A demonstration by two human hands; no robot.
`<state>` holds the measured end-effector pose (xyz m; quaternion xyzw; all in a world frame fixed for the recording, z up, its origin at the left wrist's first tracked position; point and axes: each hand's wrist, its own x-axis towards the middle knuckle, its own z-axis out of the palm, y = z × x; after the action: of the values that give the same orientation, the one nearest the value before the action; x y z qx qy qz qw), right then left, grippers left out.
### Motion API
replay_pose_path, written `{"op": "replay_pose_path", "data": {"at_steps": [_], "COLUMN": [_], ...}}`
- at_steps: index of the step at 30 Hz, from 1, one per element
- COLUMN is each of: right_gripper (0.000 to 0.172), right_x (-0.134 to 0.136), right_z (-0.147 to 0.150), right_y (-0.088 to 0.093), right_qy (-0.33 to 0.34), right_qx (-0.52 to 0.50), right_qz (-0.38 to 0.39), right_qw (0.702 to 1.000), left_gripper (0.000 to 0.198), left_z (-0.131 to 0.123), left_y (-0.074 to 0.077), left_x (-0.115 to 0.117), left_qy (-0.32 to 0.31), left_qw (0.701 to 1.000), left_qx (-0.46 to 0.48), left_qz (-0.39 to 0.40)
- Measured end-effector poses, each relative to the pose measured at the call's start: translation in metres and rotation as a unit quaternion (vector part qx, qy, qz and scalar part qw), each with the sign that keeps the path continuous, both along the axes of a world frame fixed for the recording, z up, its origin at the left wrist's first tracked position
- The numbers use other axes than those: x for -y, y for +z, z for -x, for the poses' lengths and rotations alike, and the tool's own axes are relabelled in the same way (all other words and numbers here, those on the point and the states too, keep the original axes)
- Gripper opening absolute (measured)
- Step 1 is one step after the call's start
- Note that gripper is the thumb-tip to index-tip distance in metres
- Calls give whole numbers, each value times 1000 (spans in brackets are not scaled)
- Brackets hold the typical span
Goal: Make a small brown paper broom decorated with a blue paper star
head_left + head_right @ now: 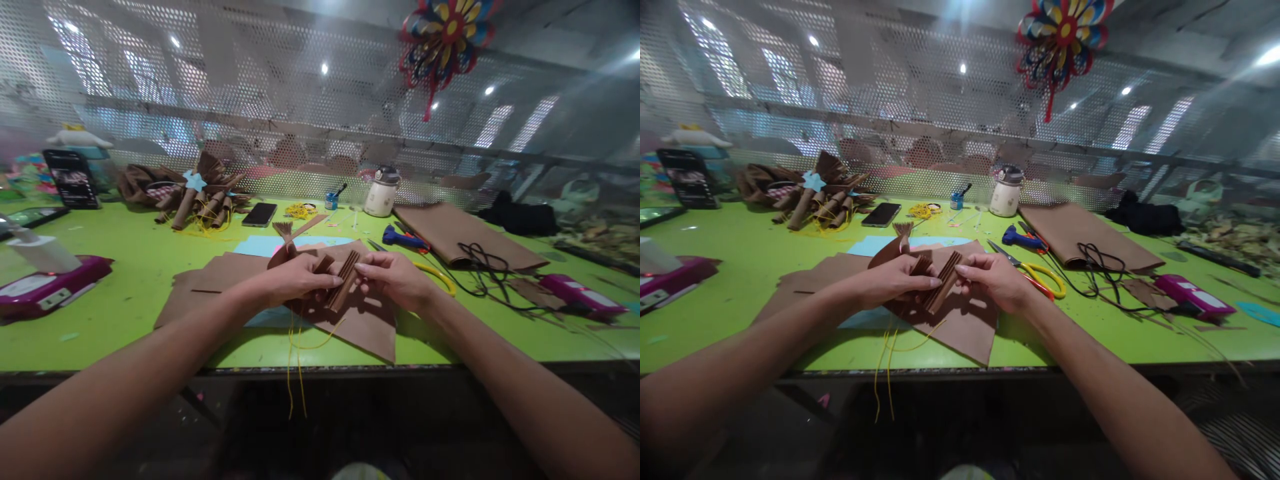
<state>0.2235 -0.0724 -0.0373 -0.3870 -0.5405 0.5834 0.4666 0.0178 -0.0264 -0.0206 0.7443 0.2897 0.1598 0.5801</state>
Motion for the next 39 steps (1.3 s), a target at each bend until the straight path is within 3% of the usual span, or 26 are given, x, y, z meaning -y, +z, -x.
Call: {"op": "replay_pose_path", "data": {"at_steps": [14, 22, 27, 34, 39], "right_gripper": [18, 18, 16, 14, 13], "right_x": [-3, -6, -7, -7, -6], "right_z": [-1, -4, -5, -5, -5], "right_y": [0, -2, -3, -2, -2], "right_qy": [-40, -67, -71, -82, -87], "right_qx": [10, 8, -8, -12, -15], "right_qz": [-30, -46, -63, -62, -57], "right_qw": [999, 997, 995, 995, 995], "left_gripper": [30, 29, 40, 42, 35], "left_z": [-2, -4, -1, -4, -3], "left_y": [-2, 8, 2, -1, -2], "left_x": [-5, 2, -2, -3, -6], "left_qy": [59, 81, 66, -14, 7], "left_qw": [988, 985, 975, 973, 959], "left_qx": [12, 21, 15, 69, -7], "left_qz": [-144, -148, -212, -218, -284]}}
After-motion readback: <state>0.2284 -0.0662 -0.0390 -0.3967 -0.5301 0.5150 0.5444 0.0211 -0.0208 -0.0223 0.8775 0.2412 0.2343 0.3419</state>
